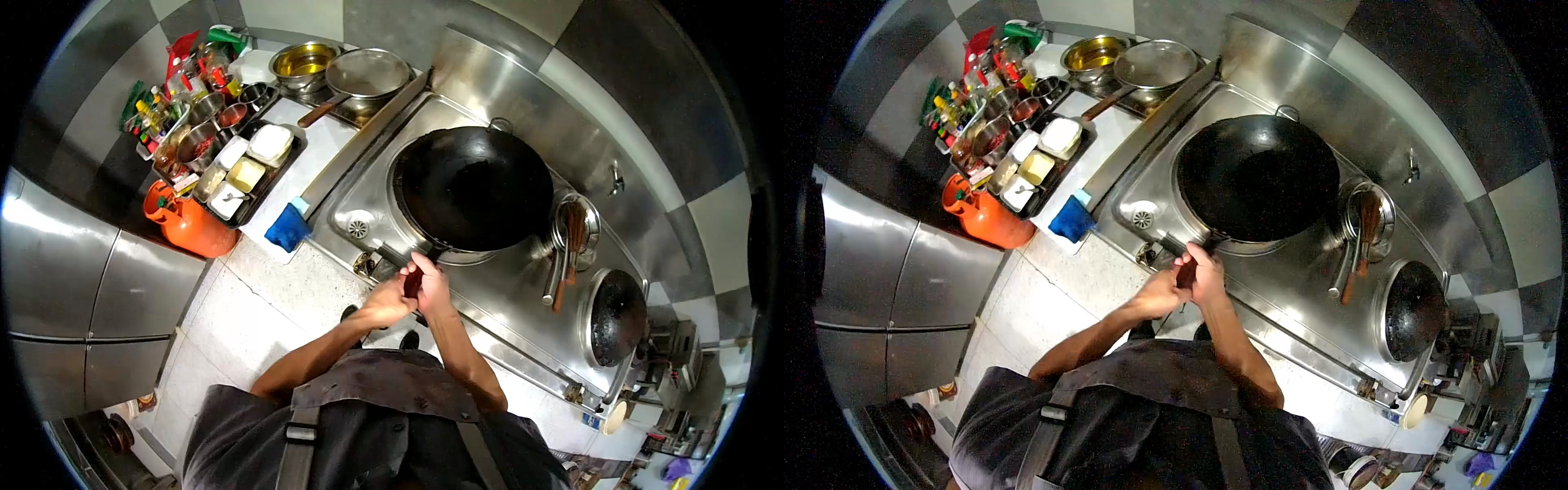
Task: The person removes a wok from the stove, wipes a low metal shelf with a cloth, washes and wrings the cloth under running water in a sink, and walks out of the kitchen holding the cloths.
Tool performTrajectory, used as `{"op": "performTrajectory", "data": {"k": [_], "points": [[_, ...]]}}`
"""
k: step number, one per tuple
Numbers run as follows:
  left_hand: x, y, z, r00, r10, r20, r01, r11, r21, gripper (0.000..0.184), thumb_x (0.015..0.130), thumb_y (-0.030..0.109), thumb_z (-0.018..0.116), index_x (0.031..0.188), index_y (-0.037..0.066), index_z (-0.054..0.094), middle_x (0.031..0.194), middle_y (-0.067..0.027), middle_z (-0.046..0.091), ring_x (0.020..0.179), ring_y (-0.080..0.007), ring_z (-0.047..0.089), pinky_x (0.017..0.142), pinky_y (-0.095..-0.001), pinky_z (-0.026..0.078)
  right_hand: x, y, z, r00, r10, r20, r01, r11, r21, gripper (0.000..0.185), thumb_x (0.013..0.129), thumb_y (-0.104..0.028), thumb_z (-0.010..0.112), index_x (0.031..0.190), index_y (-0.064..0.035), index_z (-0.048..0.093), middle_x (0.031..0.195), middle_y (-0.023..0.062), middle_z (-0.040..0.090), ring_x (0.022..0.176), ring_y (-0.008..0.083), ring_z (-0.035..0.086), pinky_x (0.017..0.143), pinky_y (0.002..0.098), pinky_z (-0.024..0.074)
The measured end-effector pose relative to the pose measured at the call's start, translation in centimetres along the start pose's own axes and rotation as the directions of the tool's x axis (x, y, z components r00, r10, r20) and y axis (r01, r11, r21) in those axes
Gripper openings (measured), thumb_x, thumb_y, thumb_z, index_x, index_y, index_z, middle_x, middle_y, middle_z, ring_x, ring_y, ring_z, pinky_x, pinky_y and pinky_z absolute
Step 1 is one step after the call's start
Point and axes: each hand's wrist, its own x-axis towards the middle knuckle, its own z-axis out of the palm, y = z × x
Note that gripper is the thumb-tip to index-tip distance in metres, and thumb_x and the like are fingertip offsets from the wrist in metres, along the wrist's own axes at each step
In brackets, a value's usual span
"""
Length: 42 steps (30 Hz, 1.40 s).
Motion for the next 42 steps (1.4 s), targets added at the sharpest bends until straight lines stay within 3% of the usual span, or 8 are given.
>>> {"op": "performTrajectory", "data": {"k": [3,8,9,10,12,15,33,42], "points": [[-1.0,-1.2,3.3,0.993,0.043,-0.109,-0.039,0.998,0.041,0.036,0.082,0.025,0.058,0.11,0.003,0.056,0.083,-0.0212,0.062,0.079,-0.0359,0.063,0.075,-0.0459,0.05,-2.1,-0.1,-0.7,0.997,-0.07,-0.045,0.065,0.992,-0.107,0.02,0.088,-0.012,0.071,0.074,-0.0049,0.059,0.069,0.0057,0.06,0.064,0.0203,0.063,0.055,0.0349,0.0525],[-3.8,0.1,6.8,0.994,-0.031,-0.108,-0.006,0.945,-0.328,0.054,0.085,0.012,0.069,0.131,-0.006,0.048,0.116,-0.0144,0.064,0.112,-0.0224,0.059,0.098,-0.0329,0.045,-5.0,-1.0,-2.0,0.998,-0.067,-0.015,0.055,0.918,-0.393,0.021,0.087,-0.014,0.073,0.074,-0.0057,0.058,0.069,0.0052,0.06,0.064,0.0192,0.064,0.054,0.0343,0.052],[-4.2,0.0,8.2,0.984,0.046,-0.173,-0.097,0.949,-0.299,0.053,0.086,0.013,0.067,0.13,-0.007,0.047,0.103,-0.0117,0.064,0.093,-0.0197,0.063,0.083,-0.0315,0.051,-5.3,-1.6,-2.9,0.999,-0.034,0.013,0.036,0.88,-0.473,0.02,0.086,-0.015,0.073,0.078,-0.005,0.058,0.069,0.0046,0.06,0.063,0.0187,0.063,0.054,0.0334,0.0518],[-5.5,1.8,7.9,0.995,-0.036,-0.092,-0.002,0.924,-0.382,0.054,0.086,0.013,0.067,0.132,-0.006,0.045,0.09,-0.007,0.061,0.071,-0.0142,0.06,0.063,-0.0294,0.052,-6.7,-2.0,-2.3,0.997,-0.039,0.061,0.065,0.858,-0.51,0.017,0.087,-0.015,0.071,0.08,-0.0056,0.059,0.067,0.0037,0.058,0.062,0.0179,0.061,0.057,0.0314,0.0505],[-6.4,1.8,11.1,0.96,0.013,-0.278,-0.155,0.856,-0.494,0.053,0.087,0.012,0.064,0.133,-0.005,0.044,0.08,-0.0037,0.058,0.056,-0.0099,0.053,0.049,-0.0269,0.045,-7.7,-1.6,-3.4,0.992,-0.097,0.084,0.128,0.813,-0.567,0.016,0.087,-0.014,0.071,0.084,-0.0054,0.058,0.067,0.0029,0.058,0.06,0.0172,0.06,0.057,0.0308,0.0502],[-7.9,2.1,12.5,0.98,-0.108,-0.165,-0.013,0.799,-0.601,0.051,0.088,0.011,0.062,0.133,-0.003,0.043,0.079,-0.0037,0.057,0.055,-0.0115,0.053,0.048,-0.0283,0.045,-8.7,-1.3,-4.1,0.988,-0.075,0.134,0.143,0.766,-0.627,0.016,0.087,-0.012,0.069,0.088,-0.0022,0.056,0.07,0.005,0.058,0.061,0.0168,0.061,0.055,0.0322,0.0511],[-9.4,0.3,15.7,0.956,0.017,-0.293,-0.261,0.5,-0.826,0.038,0.081,0.001,0.056,0.117,0.0,0.046,0.064,-0.0066,0.055,0.049,-0.0157,0.055,0.045,-0.0295,0.044,-10.8,0.3,-3.3,0.933,-0.193,0.303,0.35,0.293,-0.89,0.022,0.079,-0.012,0.07,0.086,0.0009,0.053,0.068,0.0079,0.061,0.057,0.0159,0.061,0.052,0.0313,0.0502],[-9.9,0.0,15.5,0.96,0.051,-0.274,-0.255,0.558,-0.79,0.032,0.083,0.001,0.055,0.113,0.0,0.047,0.065,-0.0062,0.06,0.054,-0.0129,0.057,0.049,-0.0274,0.043,-10.7,0.3,-4.0,0.899,-0.223,0.376,0.378,-0.033,-0.925,0.037,0.08,-0.031,0.07,0.09,0.0023,0.057,0.079,0.0206,0.067,0.077,0.0388,0.067,0.072,0.0465,0.0513]]}}
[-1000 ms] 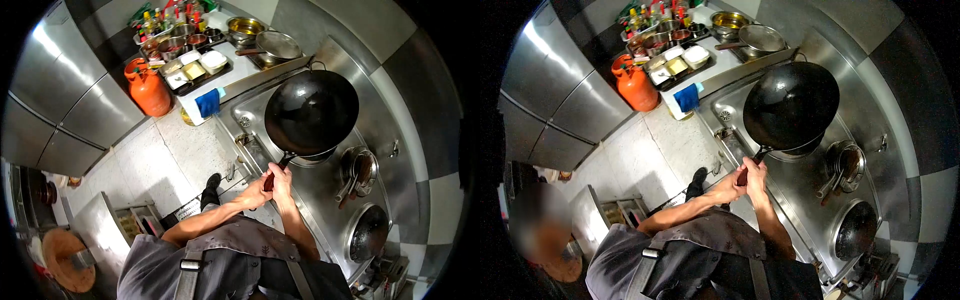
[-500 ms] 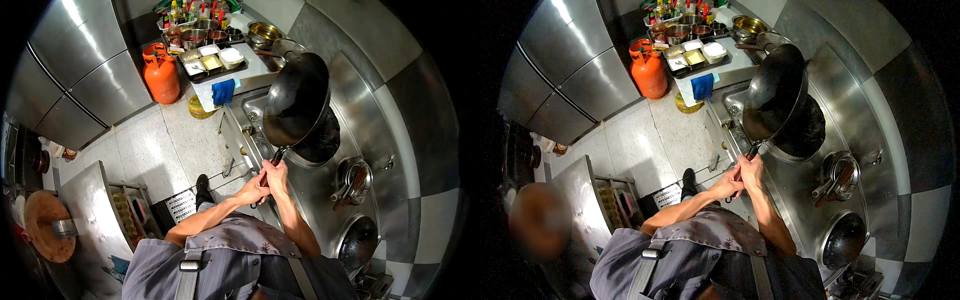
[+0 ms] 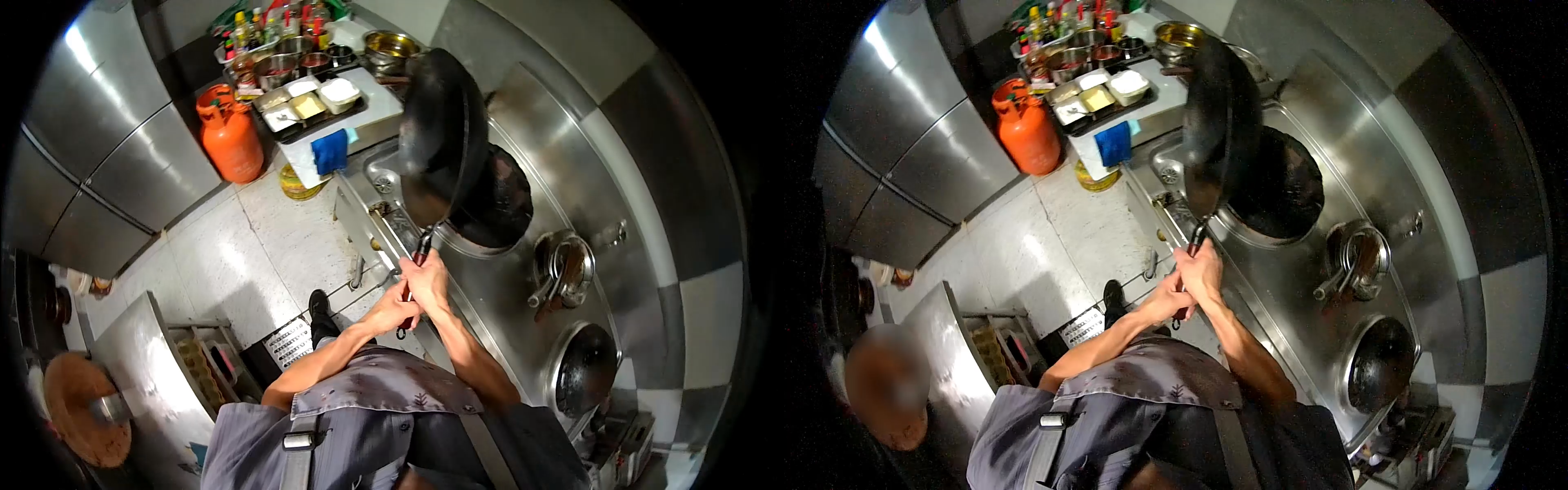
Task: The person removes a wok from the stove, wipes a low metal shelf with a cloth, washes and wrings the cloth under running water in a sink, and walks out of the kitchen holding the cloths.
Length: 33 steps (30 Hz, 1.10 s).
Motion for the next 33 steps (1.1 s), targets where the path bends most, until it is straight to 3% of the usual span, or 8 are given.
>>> {"op": "performTrajectory", "data": {"k": [7,9,12,14,18,20,28,33], "points": [[0.1,6.0,-0.4,0.946,-0.023,0.323,0.026,1.0,-0.005,0.03,0.087,0.005,0.063,0.113,0.001,0.05,0.074,-0.0069,0.065,0.067,-0.0149,0.063,0.061,-0.0286,0.05,-2.1,-6.5,-4.5,0.995,-0.095,-0.007,0.095,0.995,0.017,0.039,0.08,-0.029,0.075,0.089,0.0024,0.054,0.076,0.0179,0.066,0.069,0.0328,0.066,0.066,0.0428,0.0512],[0.3,8.1,-1.3,0.857,-0.059,0.511,0.034,0.998,0.057,0.027,0.087,0.01,0.069,0.108,0.001,0.054,0.079,-0.0086,0.067,0.071,-0.0165,0.065,0.067,-0.0301,0.052,-2.0,-6.8,-5.2,0.965,-0.236,0.115,0.139,0.829,0.542,0.035,0.083,-0.029,0.073,0.09,0.0002,0.055,0.074,0.0108,0.065,0.067,0.0237,0.064,0.064,0.0373,0.0519],[-1.1,10.8,-0.4,0.857,-0.036,0.514,0.141,0.976,-0.167,0.027,0.081,0.007,0.072,0.101,-0.002,0.056,0.074,-0.0122,0.063,0.067,-0.0223,0.065,0.06,-0.0344,0.053,-0.5,-7.8,-5.6,0.778,-0.391,0.492,-0.334,0.407,0.85,0.014,0.092,-0.015,0.062,0.094,-0.0034,0.056,0.07,0.0077,0.06,0.068,0.0218,0.063,0.072,0.0376,0.0546],[-1.2,9.0,-1.7,0.851,-0.063,0.522,0.181,0.967,-0.178,0.032,0.078,0.001,0.071,0.105,-0.002,0.053,0.072,-0.0128,0.06,0.062,-0.024,0.064,0.057,-0.036,0.053,-0.2,-7.0,-3.8,0.849,-0.324,0.416,-0.207,0.521,0.828,0.012,0.092,-0.013,0.061,0.086,-0.0045,0.054,0.066,0.0068,0.059,0.062,0.0205,0.061,0.065,0.037,0.0541],[-2.0,5.9,-2.1,0.923,-0.274,0.271,0.311,0.945,-0.105,0.029,0.082,0.003,0.07,0.104,0.001,0.051,0.07,-0.0073,0.06,0.058,-0.0166,0.061,0.053,-0.0303,0.049,-1.6,-5.0,-2.4,0.959,0.074,0.273,-0.273,0.501,0.821,0.011,0.086,-0.008,0.065,0.082,-0.005,0.056,0.064,0.0064,0.059,0.054,0.0178,0.059,0.052,0.031,0.05],[-1.8,7.0,-1.3,0.931,-0.335,0.144,0.309,0.934,0.179,0.026,0.084,0.005,0.068,0.101,0.003,0.05,0.067,-0.0046,0.06,0.056,-0.0127,0.059,0.051,-0.028,0.047,-0.8,-2.6,-1.5,0.956,0.212,0.205,-0.291,0.579,0.762,0.015,0.085,-0.01,0.065,0.078,0.0002,0.057,0.063,0.0086,0.06,0.053,0.0185,0.06,0.049,0.0339,0.0484],[-0.2,5.4,-4.5,0.968,-0.247,-0.045,0.243,0.881,0.407,0.025,0.093,0.019,0.065,0.111,0.005,0.055,0.063,0.0012,0.054,0.052,-0.0079,0.051,0.048,-0.0255,0.039,3.2,1.6,3.2,0.965,0.262,-0.002,-0.191,0.707,0.681,0.017,0.084,-0.01,0.069,0.077,-0.0003,0.057,0.063,0.0089,0.061,0.052,0.0198,0.059,0.052,0.0338,0.0504],[1.4,5.6,-8.7,0.963,-0.238,0.129,0.216,0.963,0.162,0.017,0.094,0.016,0.064,0.105,0.006,0.055,0.06,0.0016,0.051,0.049,-0.0074,0.047,0.045,-0.0261,0.036,4.9,0.0,5.0,0.956,0.273,-0.104,-0.196,0.864,0.464,0.025,0.083,-0.018,0.068,0.08,0.0069,0.062,0.07,0.0128,0.067,0.059,0.0233,0.064,0.059,0.0363,0.053]]}}
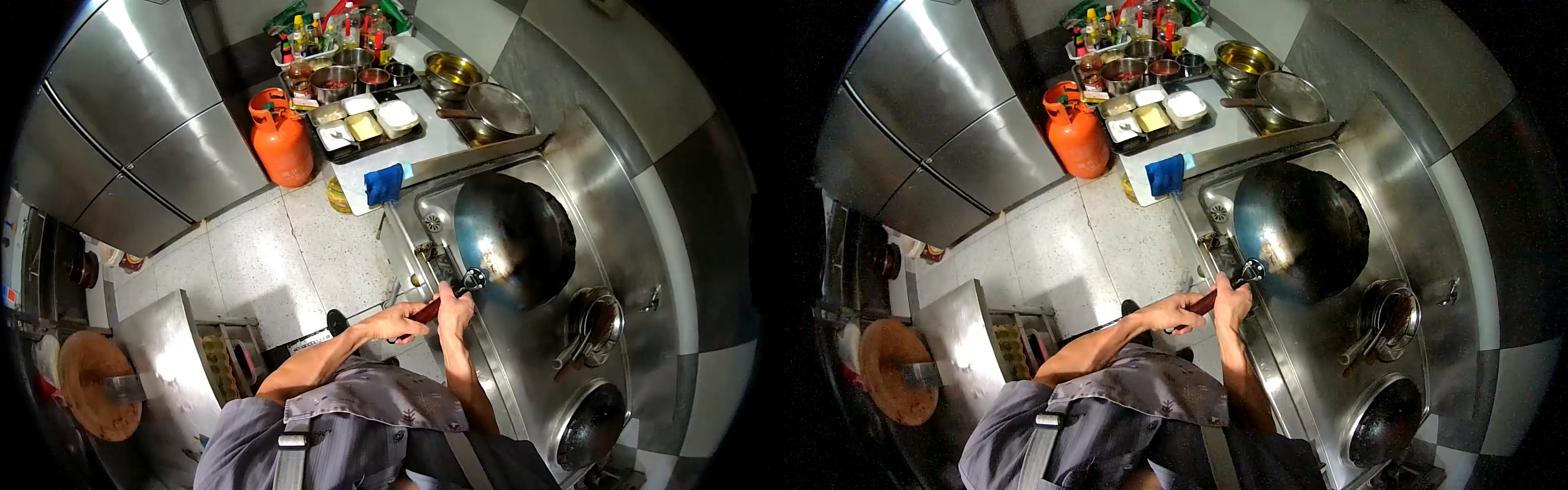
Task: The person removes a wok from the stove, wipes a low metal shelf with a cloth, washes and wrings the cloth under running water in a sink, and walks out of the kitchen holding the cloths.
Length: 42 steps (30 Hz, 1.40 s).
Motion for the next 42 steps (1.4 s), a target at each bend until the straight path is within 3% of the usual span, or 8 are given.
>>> {"op": "performTrajectory", "data": {"k": [15,17,19,22,25,29,35,42], "points": [[4.7,-2.1,-8.3,0.974,-0.162,0.16,0.151,0.985,0.08,0.019,0.093,0.023,0.066,0.104,0.009,0.061,0.068,0.0031,0.058,0.056,-0.006,0.052,0.049,-0.0258,0.04,0.8,-0.8,-0.5,0.98,0.199,0.023,-0.177,0.913,-0.368,0.053,0.086,-0.04,0.065,0.084,0.0122,0.064,0.076,0.0214,0.07,0.066,0.0304,0.07,0.06,0.0403,0.0541],[4.9,-1.4,-8.5,0.971,-0.212,0.107,0.185,0.959,0.214,0.025,0.093,0.026,0.067,0.108,0.007,0.061,0.067,0.0022,0.057,0.055,-0.0072,0.052,0.048,-0.026,0.04,1.4,-0.6,-1.5,0.973,0.087,0.216,0.111,0.642,-0.759,0.046,0.087,-0.041,0.062,0.077,0.0032,0.066,0.073,0.0185,0.068,0.069,0.0341,0.068,0.065,0.0448,0.0512],[4.6,-0.5,-8.7,0.978,-0.163,0.132,0.086,0.886,0.455,0.042,0.091,0.035,0.069,0.112,0.0,0.061,0.08,-0.0122,0.064,0.074,-0.0217,0.064,0.062,-0.0365,0.049,0.3,-1.6,-0.9,0.977,-0.073,0.202,0.206,0.574,-0.792,0.037,0.086,-0.039,0.062,0.076,-0.0031,0.067,0.072,0.0157,0.067,0.068,0.0365,0.065,0.066,0.047,0.0485],[5.1,-2.1,-10.7,0.998,0.003,0.066,-0.039,0.83,0.556,0.066,0.091,0.051,0.063,0.13,-0.001,0.055,0.108,-0.0208,0.065,0.103,-0.0333,0.062,0.086,-0.0424,0.048,0.5,-1.5,1.0,0.965,-0.146,0.218,0.256,0.713,-0.653,0.025,0.091,-0.019,0.067,0.081,0.003,0.063,0.064,0.0074,0.064,0.057,0.0111,0.061,0.051,0.0302,0.0486],[2.6,-1.5,-14.4,0.996,-0.023,-0.085,0.065,0.843,0.533,0.074,0.091,0.052,0.064,0.135,-0.006,0.051,0.116,-0.0219,0.066,0.106,-0.0348,0.063,0.091,-0.0417,0.05,-0.1,-4.3,4.7,0.933,-0.06,0.356,0.293,0.701,-0.65,0.028,0.091,-0.027,0.065,0.092,0.0008,0.065,0.077,0.0131,0.067,0.066,0.0228,0.063,0.065,0.0372,0.0494],[-2.7,-3.8,-22.0,0.934,-0.058,-0.352,0.235,0.842,0.485,0.061,0.088,0.039,0.068,0.13,-0.003,0.057,0.11,-0.022,0.069,0.101,-0.0332,0.066,0.09,-0.04,0.051,0.0,-6.7,12.1,0.802,-0.081,0.592,0.497,0.642,-0.585,0.022,0.09,-0.022,0.064,0.094,-0.0008,0.064,0.079,0.0171,0.066,0.071,0.0303,0.065,0.068,0.0392,0.0497],[-17.6,-5.6,-29.9,0.581,-0.124,-0.805,0.532,0.806,0.26,0.052,0.085,0.033,0.066,0.125,0.001,0.062,0.11,-0.0226,0.069,0.106,-0.0379,0.064,0.094,-0.0424,0.05,0.4,-7.3,23.7,0.43,0.009,0.903,0.757,0.541,-0.366,0.032,0.087,-0.02,0.067,0.111,0.0003,0.063,0.103,0.023,0.068,0.096,0.0413,0.064,0.083,0.0456,0.0502],[-28.4,-6.6,-32.6,0.345,-0.215,-0.914,0.491,0.871,-0.02,0.051,0.083,0.035,0.069,0.122,0.003,0.064,0.114,-0.0203,0.069,0.108,-0.0351,0.064,0.094,-0.0409,0.049,-0.3,-9.4,38.4,0.095,0.06,0.994,0.881,0.459,-0.112,0.037,0.086,-0.022,0.067,0.116,-0.0004,0.062,0.113,0.0217,0.064,0.106,0.0403,0.06,0.09,0.0446,0.048]]}}
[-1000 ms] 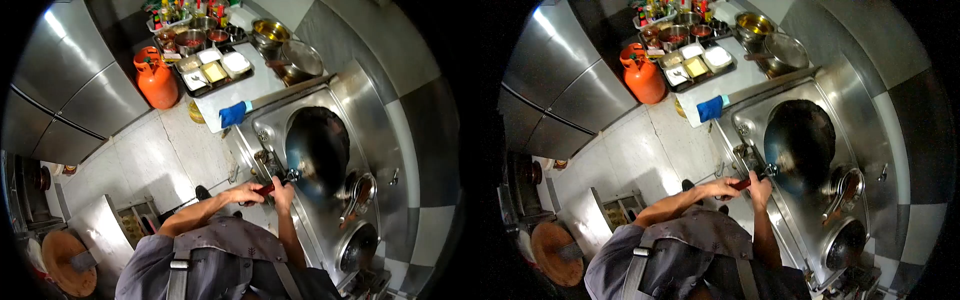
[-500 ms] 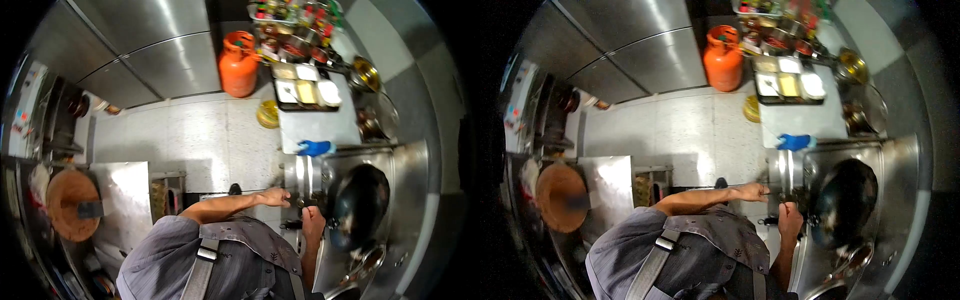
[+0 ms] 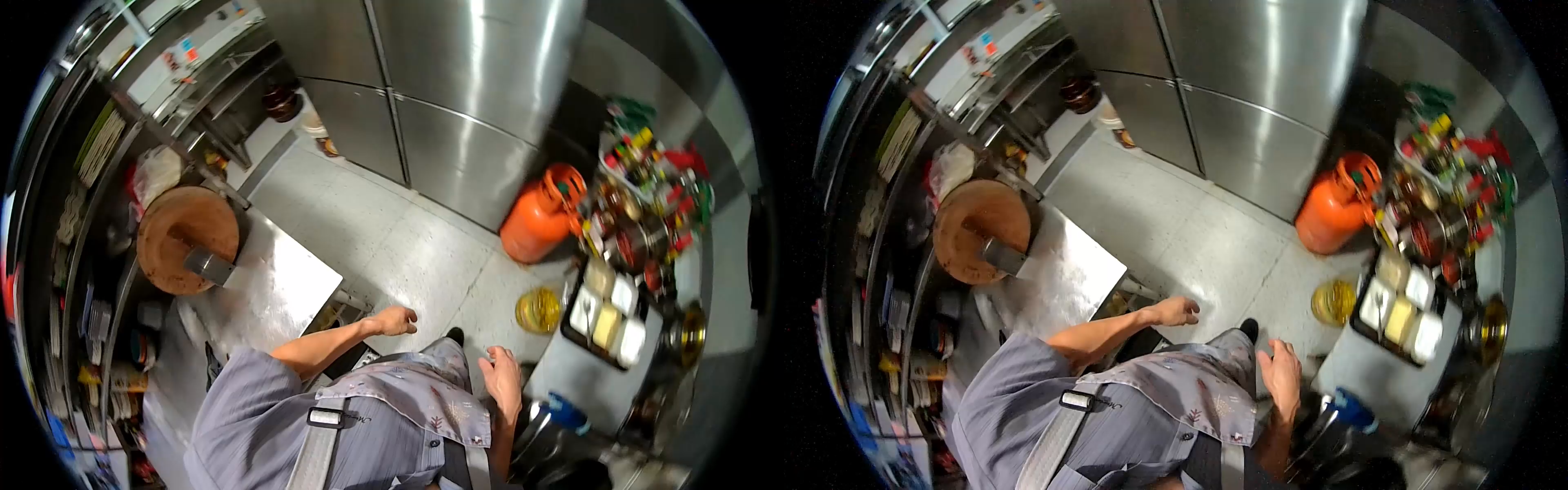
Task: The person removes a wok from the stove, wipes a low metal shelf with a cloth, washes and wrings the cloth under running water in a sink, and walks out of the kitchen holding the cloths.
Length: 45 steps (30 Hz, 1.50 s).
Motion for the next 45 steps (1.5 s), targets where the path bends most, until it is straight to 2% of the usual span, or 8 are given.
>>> {"op": "performTrajectory", "data": {"k": [4,10,16,20,25,30,39,45], "points": [[3.4,0.1,-4.8,0.993,-0.017,-0.12,0.011,0.998,-0.055,0.049,0.083,0.034,0.069,0.121,0.002,0.064,0.111,-0.0192,0.07,0.104,-0.0334,0.066,0.091,-0.0402,0.051,9.7,-1.4,-1.9,0.983,-0.181,0.036,0.183,0.98,-0.078,0.033,0.083,-0.018,0.068,0.109,0.0023,0.064,0.104,0.0237,0.067,0.091,0.0365,0.067,0.08,0.0434,0.0527],[8.4,1.3,-10.7,0.952,-0.156,-0.264,0.025,0.898,-0.44,0.04,0.085,0.03,0.067,0.113,0.002,0.065,0.094,-0.0143,0.071,0.086,-0.0249,0.068,0.08,-0.0378,0.053,24.6,-5.0,-5.2,0.917,-0.352,0.188,0.385,0.904,-0.184,0.033,0.081,-0.019,0.07,0.106,0.0019,0.065,0.102,0.0242,0.067,0.092,0.038,0.067,0.08,0.0442,0.0524],[7.5,0.0,-16.1,0.819,-0.311,-0.481,0.013,0.849,-0.528,0.043,0.085,0.03,0.067,0.119,0.002,0.063,0.094,-0.0119,0.071,0.086,-0.0215,0.067,0.08,-0.0343,0.052,38.6,-14.5,-6.7,0.77,-0.445,0.457,0.609,0.724,-0.323,0.033,0.081,-0.019,0.07,0.106,0.0024,0.065,0.108,0.0255,0.065,0.101,0.0399,0.064,0.085,0.0456,0.0509],[4.8,-2.0,-19.0,0.69,-0.518,-0.505,-0.016,0.686,-0.727,0.043,0.083,0.03,0.068,0.114,0.001,0.066,0.094,-0.0126,0.071,0.086,-0.024,0.067,0.081,-0.0343,0.052,45.5,-22.2,-2.5,0.656,-0.49,0.573,0.716,0.644,-0.269,0.032,0.083,-0.019,0.069,0.107,0.0022,0.065,0.111,0.0249,0.065,0.103,0.0399,0.062,0.087,0.0459,0.05],[5.4,-8.4,-23.1,0.576,-0.649,-0.497,-0.071,0.566,-0.821,0.041,0.082,0.029,0.069,0.111,-0.001,0.067,0.088,-0.0114,0.071,0.083,-0.0218,0.067,0.076,-0.0346,0.051,50.8,-32.5,6.5,0.333,-0.62,0.71,0.87,0.493,0.023,0.033,0.086,-0.023,0.066,0.109,0.0008,0.064,0.112,0.0211,0.066,0.103,0.0392,0.062,0.089,0.0439,0.0496],[8.2,-16.7,-31.9,0.538,-0.66,-0.524,-0.244,0.474,-0.846,0.026,0.083,0.023,0.07,0.098,0.001,0.068,0.08,-0.0026,0.066,0.077,-0.013,0.06,0.073,-0.0309,0.049,57.3,-43.4,12.9,0.306,-0.548,0.779,0.891,0.454,-0.03,0.035,0.088,-0.025,0.065,0.113,-0.0015,0.062,0.114,0.0205,0.065,0.105,0.0392,0.062,0.09,0.0443,0.0493],[5.1,-24.0,-54.7,0.526,-0.562,-0.638,-0.065,0.722,-0.689,0.046,0.085,0.03,0.066,0.119,0.001,0.064,0.095,-0.0103,0.07,0.091,-0.0247,0.066,0.083,-0.0358,0.05,69.0,-57.2,19.4,0.343,-0.631,0.696,0.897,0.441,-0.043,0.033,0.087,-0.026,0.068,0.109,-0.0026,0.063,0.108,0.0187,0.067,0.102,0.0385,0.063,0.087,0.0439,0.0499],[6.9,-28.9,-64.5,0.663,-0.418,-0.621,-0.082,0.784,-0.615,0.045,0.087,0.03,0.067,0.121,0.001,0.063,0.099,-0.0115,0.069,0.094,-0.0243,0.065,0.085,-0.0361,0.05,75.9,-63.2,26.8,0.264,-0.56,0.786,0.907,0.421,-0.004,0.033,0.086,-0.028,0.069,0.106,-0.0011,0.064,0.104,0.019,0.068,0.1,0.0375,0.064,0.086,0.0441,0.0504]]}}
